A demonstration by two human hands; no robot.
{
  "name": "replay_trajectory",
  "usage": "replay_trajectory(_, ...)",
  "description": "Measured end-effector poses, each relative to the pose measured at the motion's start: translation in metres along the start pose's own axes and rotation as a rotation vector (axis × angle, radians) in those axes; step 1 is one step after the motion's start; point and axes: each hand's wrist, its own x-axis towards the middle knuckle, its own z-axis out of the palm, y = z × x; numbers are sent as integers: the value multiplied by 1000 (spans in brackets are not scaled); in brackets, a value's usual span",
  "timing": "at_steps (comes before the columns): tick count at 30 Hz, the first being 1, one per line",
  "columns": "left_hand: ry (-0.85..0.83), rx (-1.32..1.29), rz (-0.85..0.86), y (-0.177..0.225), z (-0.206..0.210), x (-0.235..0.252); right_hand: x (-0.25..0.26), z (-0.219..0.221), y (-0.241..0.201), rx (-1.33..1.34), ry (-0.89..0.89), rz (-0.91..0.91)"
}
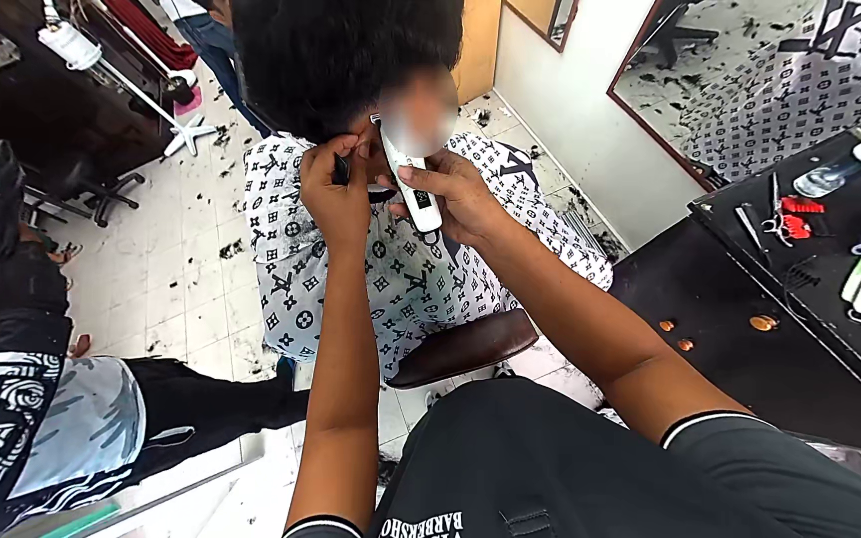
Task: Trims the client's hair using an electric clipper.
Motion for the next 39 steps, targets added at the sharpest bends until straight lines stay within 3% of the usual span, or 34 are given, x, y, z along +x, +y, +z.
replay_trajectory(6, -13, -6, 12, -2, -1, -1, -2, -8, -6, -143, 76, 131)
replay_trajectory(23, 0, -16, 10, -1, 0, 0, 0, 4, -8, -36, 11, 43)
replay_trajectory(29, -2, -3, 14, 1, -1, 0, 0, -5, -5, -170, 27, -25)
replay_trajectory(34, -10, 8, -4, 1, -2, -2, -3, -18, -6, -219, 64, 140)
replay_trajectory(39, -6, -2, 8, 0, -2, -2, -1, -12, -9, -235, 49, 83)
